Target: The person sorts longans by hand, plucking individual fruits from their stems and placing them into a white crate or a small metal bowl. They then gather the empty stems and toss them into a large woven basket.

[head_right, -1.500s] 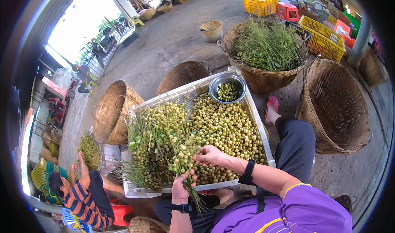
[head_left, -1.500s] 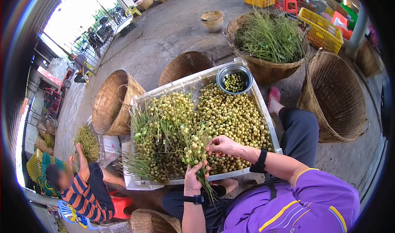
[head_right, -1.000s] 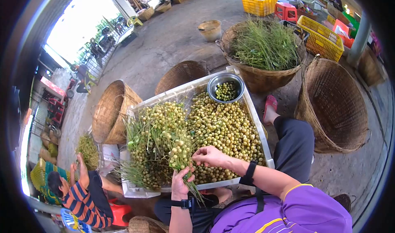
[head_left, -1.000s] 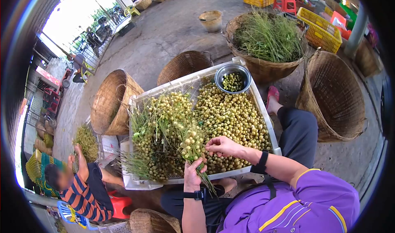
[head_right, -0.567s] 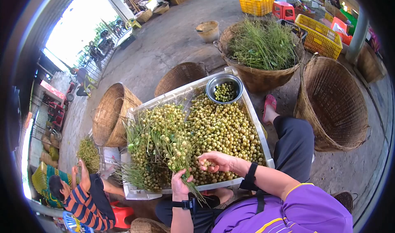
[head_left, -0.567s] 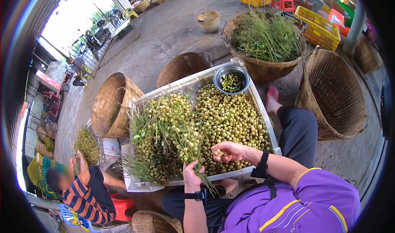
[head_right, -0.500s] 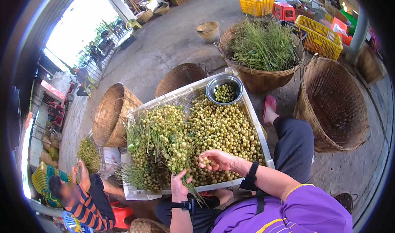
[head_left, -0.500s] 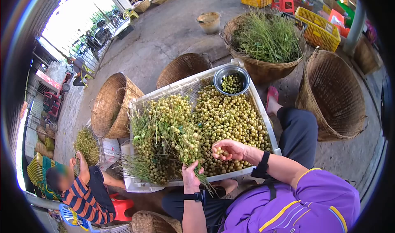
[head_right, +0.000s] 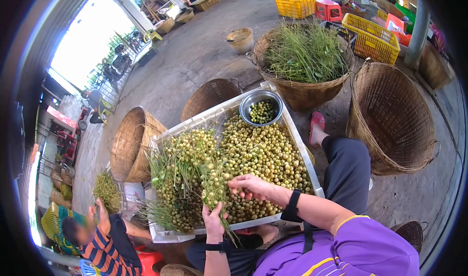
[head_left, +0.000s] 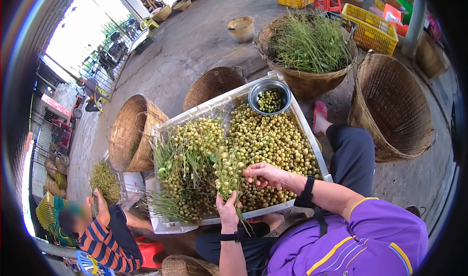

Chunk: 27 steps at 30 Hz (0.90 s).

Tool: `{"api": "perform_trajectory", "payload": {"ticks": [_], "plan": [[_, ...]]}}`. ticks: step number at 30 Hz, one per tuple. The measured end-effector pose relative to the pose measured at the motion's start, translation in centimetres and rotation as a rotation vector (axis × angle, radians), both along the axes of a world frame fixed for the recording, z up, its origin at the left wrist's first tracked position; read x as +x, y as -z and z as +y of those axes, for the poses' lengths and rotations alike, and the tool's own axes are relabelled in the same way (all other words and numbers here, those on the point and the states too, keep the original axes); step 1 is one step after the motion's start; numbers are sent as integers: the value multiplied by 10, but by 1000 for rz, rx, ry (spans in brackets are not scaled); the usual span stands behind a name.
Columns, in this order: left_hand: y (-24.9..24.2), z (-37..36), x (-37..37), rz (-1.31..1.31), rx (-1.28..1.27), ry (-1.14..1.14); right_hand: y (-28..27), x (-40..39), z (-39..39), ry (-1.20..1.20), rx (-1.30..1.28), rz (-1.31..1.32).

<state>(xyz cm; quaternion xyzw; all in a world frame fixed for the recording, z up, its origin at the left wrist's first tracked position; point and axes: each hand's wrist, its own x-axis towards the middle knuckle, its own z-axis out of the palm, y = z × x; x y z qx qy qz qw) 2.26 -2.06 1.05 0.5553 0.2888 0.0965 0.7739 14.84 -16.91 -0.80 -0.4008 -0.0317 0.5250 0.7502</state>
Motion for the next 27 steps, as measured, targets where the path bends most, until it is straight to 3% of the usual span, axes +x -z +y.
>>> {"api": "perform_trajectory", "payload": {"ticks": [2, 4, 13, 21, 27], "plan": [[0, 4, -2, -15, -122, -55, 6, 7, -6, 87, 50, 43], [1, 5, -3, -8, -89, -35, -3, 9, -8, 130, -22, -6], [1, 8, -6, 54, 66, 84, -8, 24, -1, -77, -389, -468], [0, 7, -7, 103, -13, 157, 11, 32, -2, -161, -283, -274], [5, 14, -10, 58, -227, 75, 16, 31, -7, -30, -258, -266]]}}
